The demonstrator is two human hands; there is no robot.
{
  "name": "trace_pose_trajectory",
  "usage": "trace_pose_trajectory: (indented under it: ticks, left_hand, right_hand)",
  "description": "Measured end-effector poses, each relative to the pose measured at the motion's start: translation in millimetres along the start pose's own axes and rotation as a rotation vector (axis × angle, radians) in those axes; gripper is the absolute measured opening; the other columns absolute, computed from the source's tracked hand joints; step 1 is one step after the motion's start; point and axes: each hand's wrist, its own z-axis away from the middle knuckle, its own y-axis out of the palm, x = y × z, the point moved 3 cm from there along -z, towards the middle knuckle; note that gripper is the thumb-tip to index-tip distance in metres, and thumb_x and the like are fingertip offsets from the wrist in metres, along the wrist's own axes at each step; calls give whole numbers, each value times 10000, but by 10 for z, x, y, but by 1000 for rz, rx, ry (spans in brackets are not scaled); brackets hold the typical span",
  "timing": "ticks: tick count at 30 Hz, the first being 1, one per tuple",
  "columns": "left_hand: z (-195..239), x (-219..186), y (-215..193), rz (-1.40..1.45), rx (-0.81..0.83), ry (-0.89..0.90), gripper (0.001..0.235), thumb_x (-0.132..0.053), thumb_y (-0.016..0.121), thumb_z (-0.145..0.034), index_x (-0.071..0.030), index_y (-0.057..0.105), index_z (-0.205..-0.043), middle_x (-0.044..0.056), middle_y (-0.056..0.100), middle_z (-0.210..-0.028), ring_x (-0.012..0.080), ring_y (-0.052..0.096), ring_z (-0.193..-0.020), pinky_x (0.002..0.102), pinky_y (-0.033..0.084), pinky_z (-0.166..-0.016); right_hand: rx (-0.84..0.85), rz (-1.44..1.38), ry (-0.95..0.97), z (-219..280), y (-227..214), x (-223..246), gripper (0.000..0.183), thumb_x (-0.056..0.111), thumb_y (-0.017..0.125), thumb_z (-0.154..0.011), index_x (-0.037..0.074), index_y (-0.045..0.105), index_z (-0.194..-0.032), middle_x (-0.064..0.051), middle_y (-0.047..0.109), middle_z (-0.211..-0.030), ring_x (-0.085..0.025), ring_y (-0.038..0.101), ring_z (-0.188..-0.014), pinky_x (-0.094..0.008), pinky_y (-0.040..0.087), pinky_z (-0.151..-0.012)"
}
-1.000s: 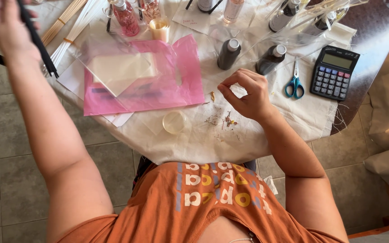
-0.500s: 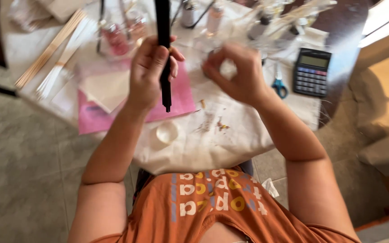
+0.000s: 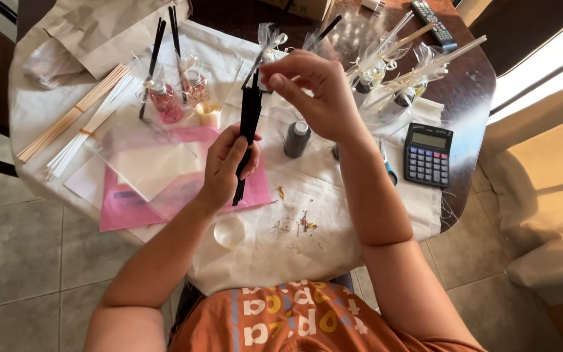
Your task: The person assembles reed diffusers by inserting black reed sticks into small bottles, securing the necks with ribbon, and trimming the excess. They repeat this process for multiple bottles, handling sticks, ribbons, scissors, and bottles throughout.
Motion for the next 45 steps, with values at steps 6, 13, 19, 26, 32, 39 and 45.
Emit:
trace_pose_trajectory:
  ticks: [6, 13, 19, 26, 32, 39, 45]
  left_hand:
    - [61, 38, 83, -39, 53, 10, 273, -284, 449, -1115, -38, 554, -1168, 69, 551, -745, 90, 364, -518, 203, 316, -521]
    - [93, 84, 79, -148, 95, 5, 251, -235, 455, -1108, -33, 578, -1193, 72, 608, -782, 76, 384, -534, 204, 326, -504]
    - [82, 17, 74, -102, 82, 8, 244, -242, 448, -1106, -40, 571, -1165, 59, 576, -750, 77, 353, -519, 203, 298, -489]
    - [85, -87, 123, 155, 60, -37, 249, -250, 463, -1101, -33, 571, -1157, 78, 563, -731, 106, 401, -505, 212, 342, -487]
    - [40, 3, 41, 302, 60, 27, 297, -178, 398, -1105, 63, 555, -1179, 116, 547, -670, 89, 443, -446, 200, 397, -434]
    - [66, -5, 52, 338, 51, 18, 315, -170, 405, -1089, 98, 538, -1184, 153, 529, -644, 105, 428, -414, 213, 396, -422]
    - [86, -124, 73, 274, 9, -115, 261, -246, 484, -1093, -11, 571, -1166, 128, 596, -776, 150, 441, -510, 224, 365, -508]
  right_hand:
    - [57, -82, -56, 7, 17, 31, 157, 142, 700, -1018, -13, 725, -1014, -142, 718, -1010, -217, 701, -946, -302, 583, -825]
    - [-264, -303, -163, 171, -406, 68, 125, 13, 547, -1091, 25, 661, -1041, -106, 679, -1059, -215, 688, -977, -291, 624, -900]
    - [-965, -550, -204, 989, -1682, 127, 129, 114, 620, -996, 40, 593, -894, -84, 486, -815, -205, 425, -684, -313, 372, -592]
    - [-715, 23, 414, 606, -624, 201, 267, 116, 458, -993, 262, 677, -1035, 143, 392, -750, 13, 282, -605, -182, 184, -493]
    - [-206, -107, 226, 247, 303, 102, 146, 68, 774, -945, 14, 729, -1073, 61, 481, -640, -19, 450, -601, -148, 374, -602]
    - [-249, -96, 247, 252, 315, 39, 108, 66, 811, -918, 10, 742, -981, 60, 438, -565, -17, 406, -521, -170, 350, -524]
    - [-278, 11, 175, 199, 282, 187, 140, 80, 693, -1013, 73, 614, -898, 90, 330, -612, -31, 264, -582, -215, 255, -538]
